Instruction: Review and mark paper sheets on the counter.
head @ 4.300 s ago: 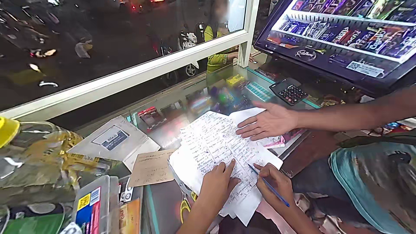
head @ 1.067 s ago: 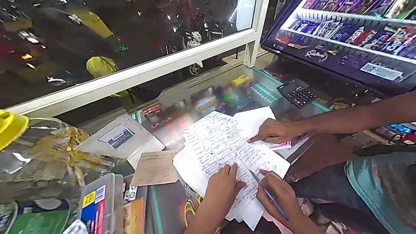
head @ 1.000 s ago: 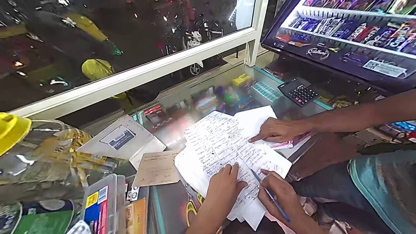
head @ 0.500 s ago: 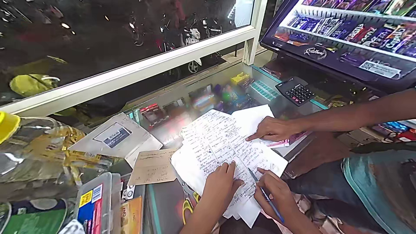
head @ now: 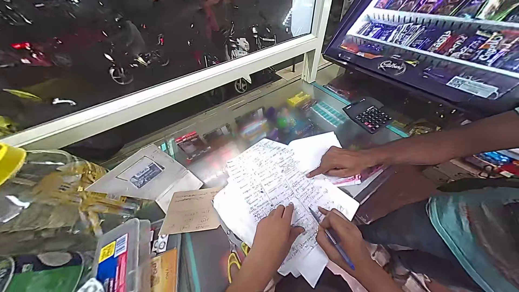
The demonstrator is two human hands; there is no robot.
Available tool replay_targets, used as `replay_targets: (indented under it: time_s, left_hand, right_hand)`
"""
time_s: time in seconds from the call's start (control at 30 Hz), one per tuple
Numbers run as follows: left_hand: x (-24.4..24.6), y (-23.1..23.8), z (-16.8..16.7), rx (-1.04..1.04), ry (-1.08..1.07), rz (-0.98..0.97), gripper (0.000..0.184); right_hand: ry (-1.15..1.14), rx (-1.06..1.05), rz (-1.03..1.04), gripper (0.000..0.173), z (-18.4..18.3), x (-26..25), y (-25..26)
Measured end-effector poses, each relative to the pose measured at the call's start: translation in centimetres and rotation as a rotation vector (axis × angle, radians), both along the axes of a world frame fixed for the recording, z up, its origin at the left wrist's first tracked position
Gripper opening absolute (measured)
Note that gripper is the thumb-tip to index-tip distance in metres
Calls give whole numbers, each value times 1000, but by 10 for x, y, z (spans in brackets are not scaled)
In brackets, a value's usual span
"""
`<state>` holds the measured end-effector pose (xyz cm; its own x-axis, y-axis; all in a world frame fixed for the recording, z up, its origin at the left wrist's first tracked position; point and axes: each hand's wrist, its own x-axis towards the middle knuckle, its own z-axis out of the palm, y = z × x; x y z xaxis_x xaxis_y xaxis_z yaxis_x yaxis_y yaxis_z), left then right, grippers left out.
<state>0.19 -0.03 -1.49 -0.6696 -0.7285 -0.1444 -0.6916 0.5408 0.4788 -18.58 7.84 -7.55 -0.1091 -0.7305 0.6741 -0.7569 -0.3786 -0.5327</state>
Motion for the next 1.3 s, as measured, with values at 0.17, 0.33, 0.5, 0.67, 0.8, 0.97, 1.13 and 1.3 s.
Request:
replay_targets:
  time_s: [0.17,0.33,0.5,0.67,0.8,0.97,1.13,1.3]
  left_hand:
    - [2,-1,1,7,-26,-1,57]
    - [2,0,0,-31,-9,-4,56]
    - [2,1,0,-32,-12,-10,56]
    - [3,1,-3,-67,13,-12,56]
    - [1,1,-1,-58,-11,-8,56]
    - [3,2,-2,-78,10,-9,56]
    - [2,2,-1,-62,8,-13,56]
    - [5,4,-6,-118,48,-1,54]
  right_hand:
    - [28,27,6,14,0,1,-1]
    - [65,31,-3,16,3,1,-2]
    - [79,30,-18,17,3,2,-1]
    - [86,42,-38,16,1,3,-1]
    - [65,34,-33,16,-1,3,0]
    - [17,4,-17,14,-3,4,1]
    - [20,-20,-4,16,-3,5,1]
    - [-73,-41,1,15,-2,4,0]
